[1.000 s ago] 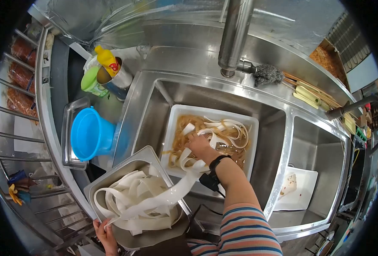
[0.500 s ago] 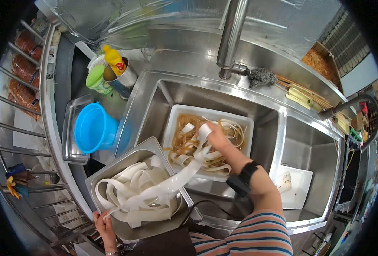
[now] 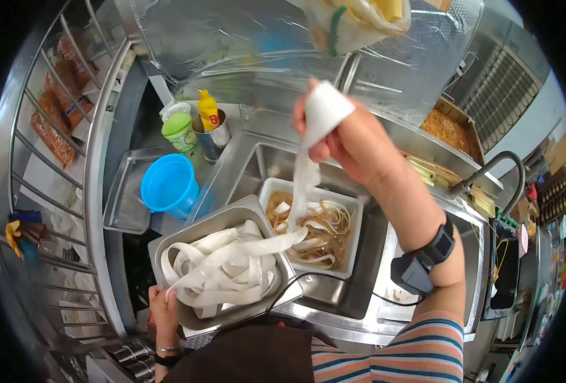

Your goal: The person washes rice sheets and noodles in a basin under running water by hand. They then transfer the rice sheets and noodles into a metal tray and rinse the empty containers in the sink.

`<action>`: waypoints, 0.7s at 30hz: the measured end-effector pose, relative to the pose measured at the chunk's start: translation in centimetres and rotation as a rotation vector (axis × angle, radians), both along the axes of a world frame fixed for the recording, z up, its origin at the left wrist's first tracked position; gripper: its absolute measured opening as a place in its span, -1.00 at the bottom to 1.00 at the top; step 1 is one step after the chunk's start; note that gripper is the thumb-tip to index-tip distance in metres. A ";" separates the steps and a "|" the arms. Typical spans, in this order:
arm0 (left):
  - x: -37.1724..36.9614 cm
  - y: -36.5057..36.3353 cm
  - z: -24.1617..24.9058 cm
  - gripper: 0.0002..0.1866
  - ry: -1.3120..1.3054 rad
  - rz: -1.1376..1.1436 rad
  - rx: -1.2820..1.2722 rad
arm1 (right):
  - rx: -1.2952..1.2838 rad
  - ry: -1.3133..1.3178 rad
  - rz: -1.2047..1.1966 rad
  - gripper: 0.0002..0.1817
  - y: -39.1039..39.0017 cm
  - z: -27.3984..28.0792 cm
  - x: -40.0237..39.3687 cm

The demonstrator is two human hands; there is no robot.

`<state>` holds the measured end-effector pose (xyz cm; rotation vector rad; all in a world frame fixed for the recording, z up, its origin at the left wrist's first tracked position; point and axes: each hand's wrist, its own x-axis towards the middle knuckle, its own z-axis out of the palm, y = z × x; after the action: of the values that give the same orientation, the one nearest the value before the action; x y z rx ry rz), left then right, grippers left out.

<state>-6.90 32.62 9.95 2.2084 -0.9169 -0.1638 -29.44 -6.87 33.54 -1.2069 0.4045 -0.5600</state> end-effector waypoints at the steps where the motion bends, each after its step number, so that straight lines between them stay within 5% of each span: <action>1: -0.1 -0.1 0.4 -0.85 -0.015 -0.004 0.027 | -0.168 -0.033 -0.059 -0.51 1.3 1.8 1.2; 4: -0.3 -0.2 0.8 -0.85 0.010 -0.009 -0.031 | -0.335 -0.357 0.205 -0.62 3.6 10.4 3.5; 6: 0.2 0.3 -0.3 -0.84 -0.049 -0.016 -0.039 | -0.391 -0.413 0.150 -0.67 4.2 14.0 3.8; 9: -0.2 0.1 0.2 -0.84 -0.066 -0.003 -0.057 | -0.697 -0.567 0.541 -0.76 7.1 15.7 6.2; 12: -0.1 0.2 -0.1 -0.84 -0.070 -0.013 -0.078 | -0.708 -0.162 0.220 -0.70 9.8 11.4 7.4; 17: -0.2 0.0 0.2 -0.83 -0.075 0.009 -0.081 | -0.555 0.283 0.384 -0.82 13.3 -3.1 9.6; 18: -0.3 0.1 0.3 -0.83 -0.073 0.020 -0.073 | -0.978 0.260 0.336 -0.71 13.1 -8.2 9.6; 21: -0.2 -0.2 0.5 -0.83 0.007 0.017 -0.071 | -1.254 0.389 0.502 -0.58 13.7 -15.1 7.7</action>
<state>-7.06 32.44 10.42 2.1486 -0.8862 -0.1290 -21.78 6.83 18.43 -2.5494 0.0067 -0.0734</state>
